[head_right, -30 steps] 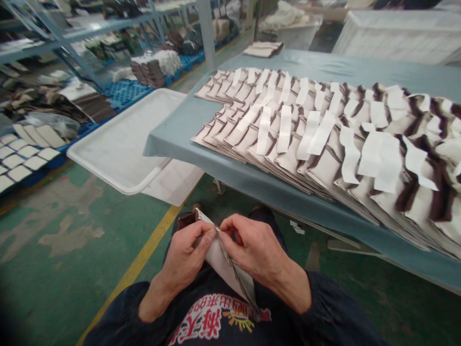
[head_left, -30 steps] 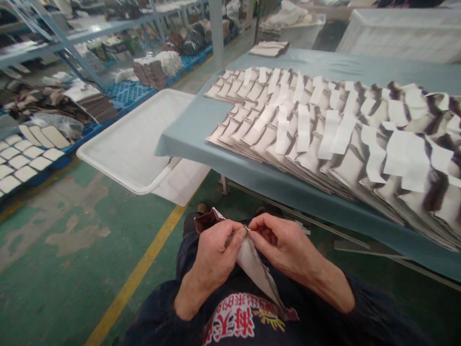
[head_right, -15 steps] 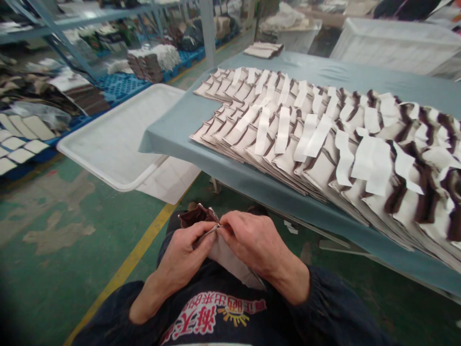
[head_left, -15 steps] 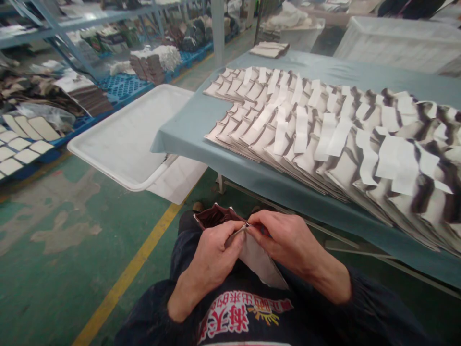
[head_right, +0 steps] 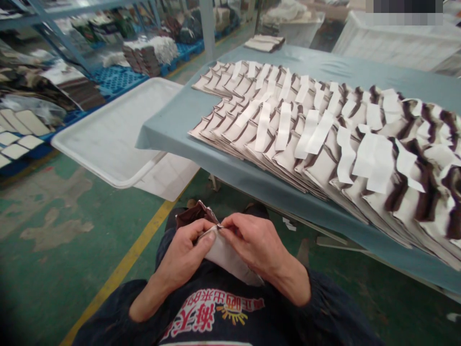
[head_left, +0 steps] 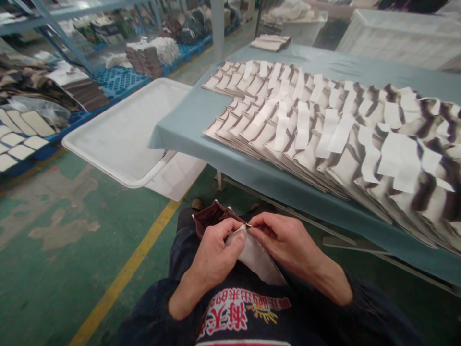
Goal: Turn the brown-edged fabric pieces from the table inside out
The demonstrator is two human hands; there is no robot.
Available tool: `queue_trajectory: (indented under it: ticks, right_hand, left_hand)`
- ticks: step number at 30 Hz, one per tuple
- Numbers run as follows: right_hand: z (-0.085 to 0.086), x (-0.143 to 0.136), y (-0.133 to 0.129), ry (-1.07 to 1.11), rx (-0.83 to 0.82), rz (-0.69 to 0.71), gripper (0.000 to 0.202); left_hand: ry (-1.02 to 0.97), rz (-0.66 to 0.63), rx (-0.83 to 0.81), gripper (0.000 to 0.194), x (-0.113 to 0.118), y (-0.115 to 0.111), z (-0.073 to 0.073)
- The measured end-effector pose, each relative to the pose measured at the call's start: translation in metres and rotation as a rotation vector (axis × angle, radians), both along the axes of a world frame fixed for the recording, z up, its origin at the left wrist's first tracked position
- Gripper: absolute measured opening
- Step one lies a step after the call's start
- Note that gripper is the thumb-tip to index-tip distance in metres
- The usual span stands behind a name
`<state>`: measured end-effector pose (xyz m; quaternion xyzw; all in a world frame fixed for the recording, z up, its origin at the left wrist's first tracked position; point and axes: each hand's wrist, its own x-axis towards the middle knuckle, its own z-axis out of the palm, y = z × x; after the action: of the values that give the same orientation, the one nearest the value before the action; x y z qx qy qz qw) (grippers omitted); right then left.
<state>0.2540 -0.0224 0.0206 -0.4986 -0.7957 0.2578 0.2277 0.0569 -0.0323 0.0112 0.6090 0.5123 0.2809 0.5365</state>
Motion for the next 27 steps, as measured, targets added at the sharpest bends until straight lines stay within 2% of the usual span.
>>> queue_trajectory:
  ticks: [4,7,11,15,20,23,27]
  right_hand:
    - [0.008,0.005,0.003,-0.065,0.053,0.083,0.013]
    - [0.017,0.006,0.007,-0.236,0.161,0.148,0.013]
    - [0.028,0.006,0.012,-0.419,0.252,0.163,0.021]
    - [0.033,0.005,0.013,-0.419,0.217,0.158,0.016]
    - [0.031,0.006,0.012,-0.363,0.181,0.112,0.021]
    - [0.027,0.006,0.014,-0.182,0.013,0.062,0.018]
    - [0.014,0.003,0.017,0.234,-0.460,-0.041,0.018]
  left_hand:
    - [0.005,-0.011,0.028,0.029,0.001,0.001,0.000]
    - [0.040,-0.028,0.093,0.027,0.004,0.003,0.005]
    - [0.119,-0.022,0.163,0.025,0.009,0.003,0.011]
    - [0.147,-0.023,0.182,0.025,0.013,0.002,0.012]
    - [0.144,-0.016,0.169,0.026,0.013,0.001,0.012]
    - [0.153,-0.007,0.158,0.025,0.012,0.002,0.013]
    - [0.094,0.042,0.107,0.021,0.014,0.004,0.009]
